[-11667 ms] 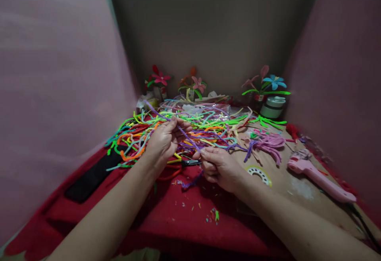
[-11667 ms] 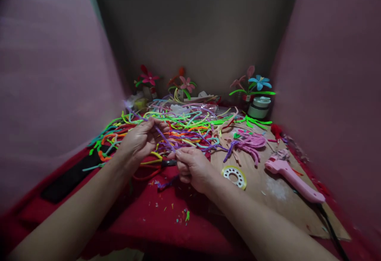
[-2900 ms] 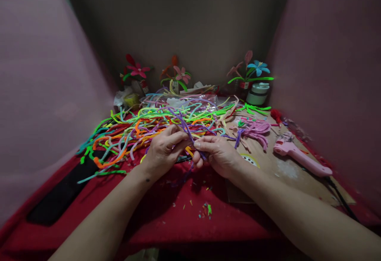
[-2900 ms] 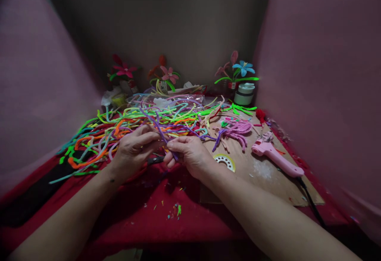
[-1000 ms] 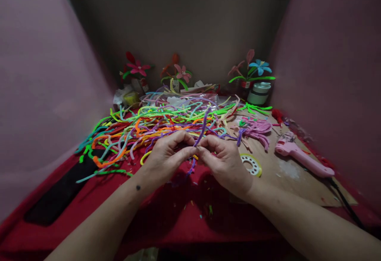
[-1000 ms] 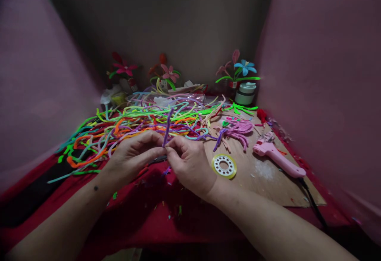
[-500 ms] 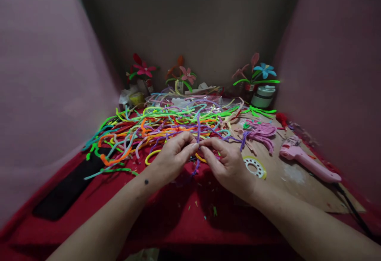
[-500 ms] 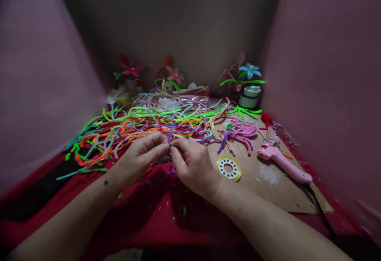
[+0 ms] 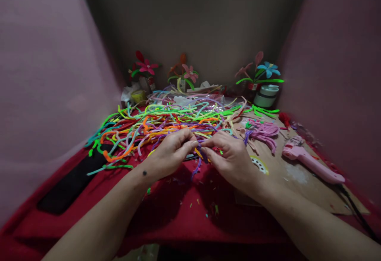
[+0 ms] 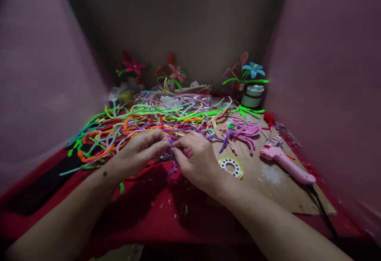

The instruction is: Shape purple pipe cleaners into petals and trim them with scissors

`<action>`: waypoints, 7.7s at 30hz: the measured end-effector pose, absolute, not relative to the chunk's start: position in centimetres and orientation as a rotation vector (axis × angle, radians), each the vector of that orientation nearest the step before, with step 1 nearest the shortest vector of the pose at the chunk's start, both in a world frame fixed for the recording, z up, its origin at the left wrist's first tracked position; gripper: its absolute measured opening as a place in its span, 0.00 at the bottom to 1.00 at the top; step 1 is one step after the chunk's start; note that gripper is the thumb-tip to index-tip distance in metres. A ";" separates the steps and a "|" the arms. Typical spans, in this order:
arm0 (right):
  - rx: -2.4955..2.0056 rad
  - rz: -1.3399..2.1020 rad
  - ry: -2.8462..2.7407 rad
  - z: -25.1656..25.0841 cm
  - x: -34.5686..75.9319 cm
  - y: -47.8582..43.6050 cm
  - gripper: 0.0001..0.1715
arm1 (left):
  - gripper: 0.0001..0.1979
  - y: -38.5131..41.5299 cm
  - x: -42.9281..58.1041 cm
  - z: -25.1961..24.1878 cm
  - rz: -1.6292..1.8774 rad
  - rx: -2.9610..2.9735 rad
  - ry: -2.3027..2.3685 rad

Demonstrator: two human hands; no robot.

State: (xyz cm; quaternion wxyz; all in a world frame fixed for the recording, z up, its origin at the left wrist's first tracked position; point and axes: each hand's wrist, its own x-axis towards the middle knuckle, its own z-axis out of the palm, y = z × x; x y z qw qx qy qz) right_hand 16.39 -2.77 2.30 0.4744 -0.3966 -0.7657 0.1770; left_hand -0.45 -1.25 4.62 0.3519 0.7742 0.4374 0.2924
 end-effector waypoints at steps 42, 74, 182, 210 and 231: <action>-0.984 1.652 -1.194 0.9 15.4 -2.5 0.10 | 0.06 -1.2 0.4 2.3 1.001 2.058 1.211; -1.288 1.366 -1.651 1.3 15.4 -2.6 0.15 | 0.10 -0.9 1.1 2.3 1.111 1.819 1.407; -1.044 1.329 -1.303 -0.2 15.1 -2.2 0.05 | 0.06 -2.2 0.8 1.0 0.618 2.898 1.361; -0.864 1.569 -1.123 -0.1 15.4 -1.7 0.02 | 0.08 -1.6 1.5 2.1 1.140 1.897 1.296; -0.763 1.742 -0.973 -0.2 15.4 -1.8 0.07 | 0.09 -1.4 0.9 2.5 0.855 2.176 1.291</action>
